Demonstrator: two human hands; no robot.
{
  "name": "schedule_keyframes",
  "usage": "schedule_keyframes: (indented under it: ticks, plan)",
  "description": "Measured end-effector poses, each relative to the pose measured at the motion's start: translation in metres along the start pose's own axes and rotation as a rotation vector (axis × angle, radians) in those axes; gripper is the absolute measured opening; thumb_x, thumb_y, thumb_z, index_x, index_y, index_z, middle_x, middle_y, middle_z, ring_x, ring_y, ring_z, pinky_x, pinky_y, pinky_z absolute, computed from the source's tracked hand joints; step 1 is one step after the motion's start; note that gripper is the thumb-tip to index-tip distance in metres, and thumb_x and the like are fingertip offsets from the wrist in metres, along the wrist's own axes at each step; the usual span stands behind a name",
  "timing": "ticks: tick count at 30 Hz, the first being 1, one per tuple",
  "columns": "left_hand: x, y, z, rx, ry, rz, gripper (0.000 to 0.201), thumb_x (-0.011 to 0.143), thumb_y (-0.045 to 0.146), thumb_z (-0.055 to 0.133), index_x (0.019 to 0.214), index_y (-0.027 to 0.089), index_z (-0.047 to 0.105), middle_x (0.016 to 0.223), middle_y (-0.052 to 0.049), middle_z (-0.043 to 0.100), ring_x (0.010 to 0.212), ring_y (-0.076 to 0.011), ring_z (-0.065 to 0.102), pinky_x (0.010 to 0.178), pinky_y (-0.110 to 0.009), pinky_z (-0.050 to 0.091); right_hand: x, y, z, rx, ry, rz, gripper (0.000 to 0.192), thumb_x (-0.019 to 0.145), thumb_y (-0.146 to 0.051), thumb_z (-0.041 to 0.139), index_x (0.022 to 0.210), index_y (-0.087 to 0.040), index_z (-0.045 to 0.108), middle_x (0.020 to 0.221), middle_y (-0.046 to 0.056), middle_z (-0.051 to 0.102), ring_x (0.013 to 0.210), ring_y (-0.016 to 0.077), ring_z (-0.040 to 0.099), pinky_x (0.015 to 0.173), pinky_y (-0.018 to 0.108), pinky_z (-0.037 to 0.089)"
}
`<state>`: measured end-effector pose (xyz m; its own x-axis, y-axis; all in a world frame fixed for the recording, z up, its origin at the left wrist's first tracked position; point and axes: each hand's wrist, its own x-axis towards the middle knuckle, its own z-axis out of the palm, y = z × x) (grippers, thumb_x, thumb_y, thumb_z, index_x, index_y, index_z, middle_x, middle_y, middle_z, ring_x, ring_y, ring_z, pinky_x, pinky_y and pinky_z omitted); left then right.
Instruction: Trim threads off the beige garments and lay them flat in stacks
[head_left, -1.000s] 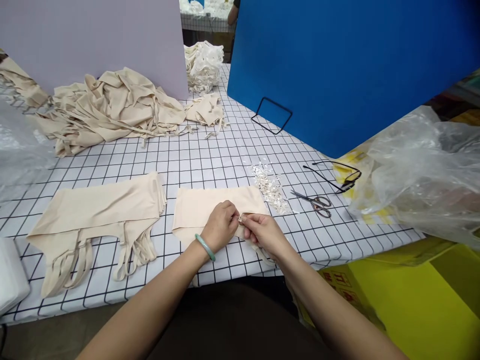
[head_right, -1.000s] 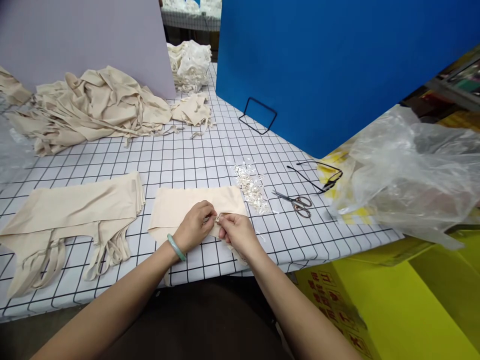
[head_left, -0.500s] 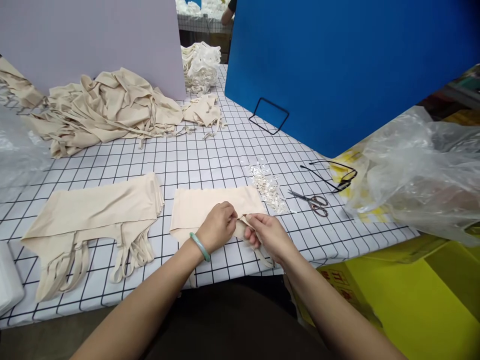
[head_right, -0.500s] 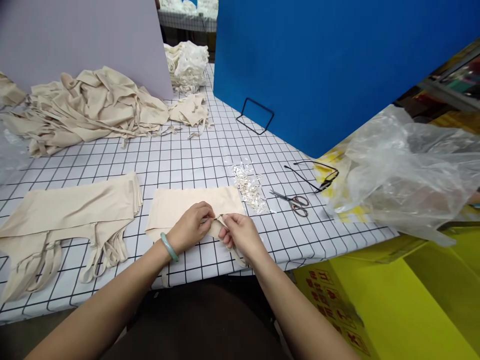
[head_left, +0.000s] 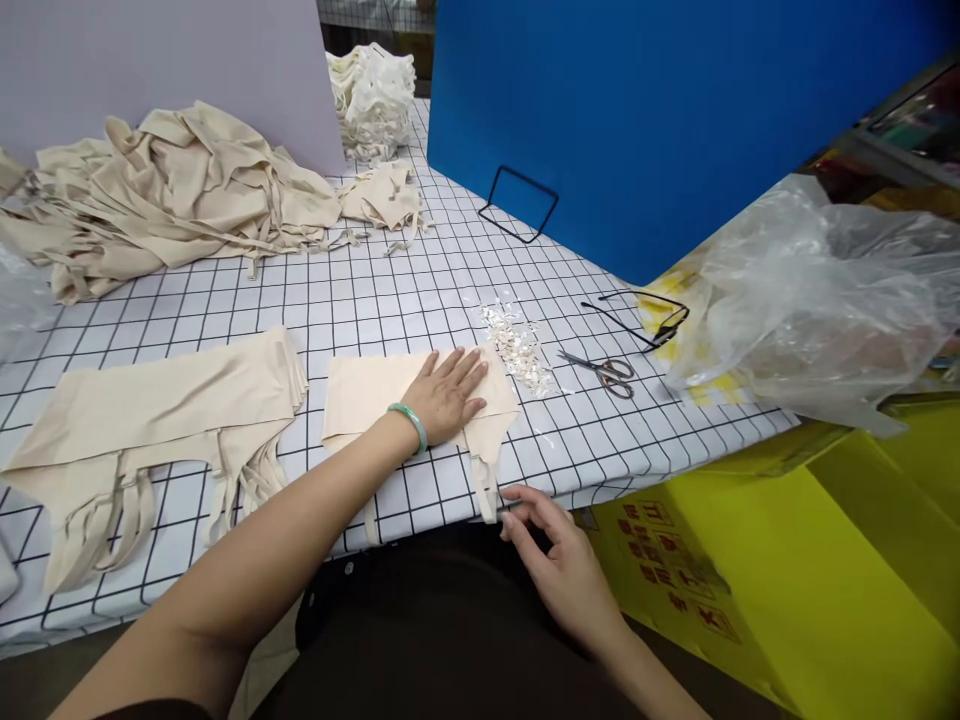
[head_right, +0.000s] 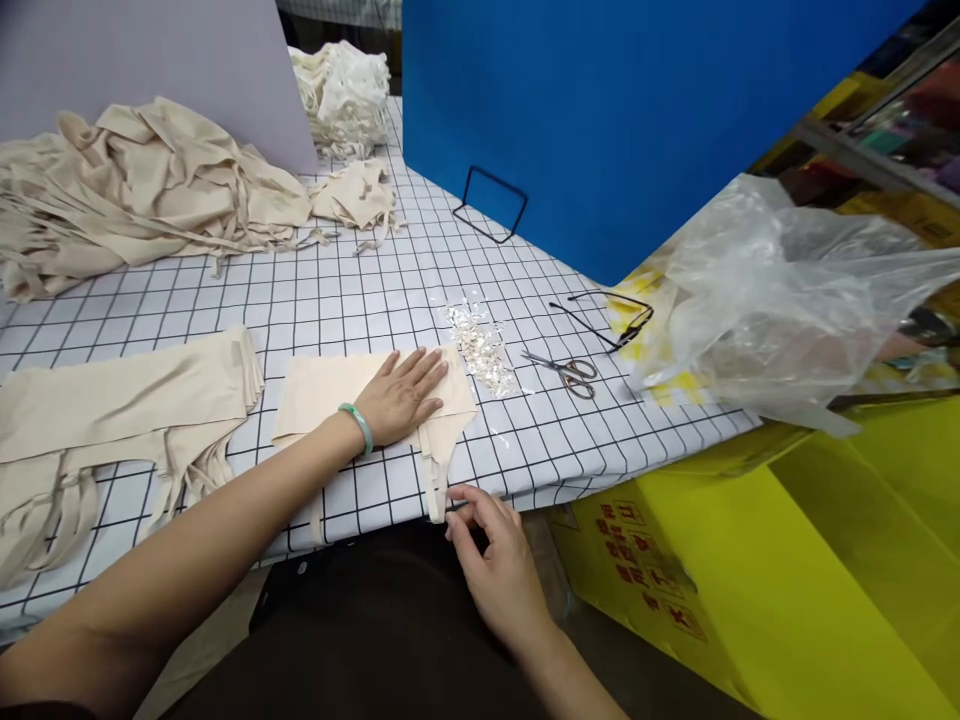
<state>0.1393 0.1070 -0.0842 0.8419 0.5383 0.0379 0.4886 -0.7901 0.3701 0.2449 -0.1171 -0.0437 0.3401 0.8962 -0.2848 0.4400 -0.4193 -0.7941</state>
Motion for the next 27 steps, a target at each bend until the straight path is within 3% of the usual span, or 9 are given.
schedule_keyframes:
  ticks: [3, 7, 10, 13, 16, 22, 25, 27]
  plan:
    - [0.001, -0.002, 0.001, 0.006, 0.006, -0.001, 0.055, 0.099, 0.041, 0.042, 0.151, 0.025, 0.036, 0.162, -0.005, 0.029, 0.151, -0.0305, 0.021, 0.122, -0.058, 0.014, -0.002, 0.010, 0.000, -0.053, 0.042, -0.061, 0.021, 0.095, -0.040, 0.051, 0.102, -0.026, 0.065, 0.082, 0.004, 0.066, 0.085, 0.0246, 0.061, 0.078, 0.036, 0.044]
    - [0.004, 0.001, -0.005, 0.015, -0.036, -0.021, 0.054, 0.098, 0.040, 0.044, 0.149, 0.024, 0.037, 0.162, -0.007, 0.028, 0.151, -0.0316, 0.020, 0.121, -0.060, 0.014, 0.006, 0.017, -0.006, -0.285, 0.244, -0.358, 0.016, 0.097, -0.028, 0.050, 0.098, -0.023, 0.066, 0.087, 0.005, 0.067, 0.086, 0.0233, 0.058, 0.081, 0.038, 0.039]
    - [-0.002, 0.012, -0.016, 0.024, 0.012, -0.016, 0.047, 0.097, 0.031, 0.047, 0.142, 0.018, 0.046, 0.157, -0.012, 0.037, 0.148, -0.0335, 0.025, 0.120, -0.062, 0.017, 0.012, 0.017, -0.009, -0.442, 0.298, -0.510, 0.016, 0.095, -0.019, 0.052, 0.097, -0.022, 0.067, 0.085, 0.005, 0.066, 0.083, 0.0217, 0.056, 0.081, 0.038, 0.036]
    - [-0.022, 0.028, -0.026, -0.013, 0.205, 0.045, 0.032, 0.094, 0.018, 0.047, 0.123, 0.012, 0.058, 0.139, -0.016, 0.056, 0.135, -0.0314, 0.044, 0.114, -0.056, 0.033, 0.017, 0.013, -0.009, -0.460, 0.286, -0.596, 0.016, 0.094, -0.015, 0.052, 0.097, -0.021, 0.067, 0.085, 0.004, 0.065, 0.083, 0.0203, 0.056, 0.083, 0.038, 0.036]
    - [-0.045, 0.037, -0.027, -0.087, 0.359, 0.080, 0.023, 0.090, 0.012, 0.048, 0.109, 0.011, 0.061, 0.120, -0.016, 0.064, 0.116, -0.0274, 0.056, 0.101, -0.047, 0.049, 0.025, 0.003, -0.008, -0.483, 0.254, -0.668, 0.015, 0.095, -0.016, 0.053, 0.095, -0.021, 0.067, 0.085, 0.004, 0.067, 0.083, 0.0189, 0.056, 0.086, 0.037, 0.035]
    - [-0.056, 0.018, -0.025, -0.047, 0.416, 0.051, 0.027, 0.088, 0.009, 0.051, 0.113, 0.013, 0.059, 0.124, -0.016, 0.063, 0.121, -0.0299, 0.055, 0.105, -0.054, 0.046, 0.053, -0.015, -0.006, -0.769, 0.103, -0.858, 0.016, 0.092, -0.014, 0.054, 0.084, -0.019, 0.066, 0.079, 0.003, 0.065, 0.083, 0.0194, 0.052, 0.092, 0.039, 0.029]
    - [-0.069, 0.015, -0.045, -0.067, 0.481, 0.012, 0.026, 0.090, 0.012, 0.052, 0.115, 0.013, 0.058, 0.122, -0.016, 0.063, 0.118, -0.0289, 0.057, 0.102, -0.053, 0.048, 0.058, -0.021, 0.001, -0.841, 0.088, -0.881, 0.016, 0.087, -0.010, 0.055, 0.075, -0.018, 0.063, 0.074, 0.004, 0.062, 0.079, 0.0196, 0.052, 0.091, 0.039, 0.031]
    - [-0.093, 0.024, -0.062, -0.134, 0.515, -0.062, 0.023, 0.093, 0.016, 0.050, 0.115, 0.014, 0.058, 0.117, -0.014, 0.064, 0.112, -0.0264, 0.059, 0.097, -0.048, 0.052, 0.060, -0.020, 0.001, -0.741, 0.077, -0.805, 0.015, 0.085, -0.011, 0.056, 0.073, -0.018, 0.061, 0.073, 0.003, 0.062, 0.078, 0.0193, 0.053, 0.089, 0.039, 0.033]
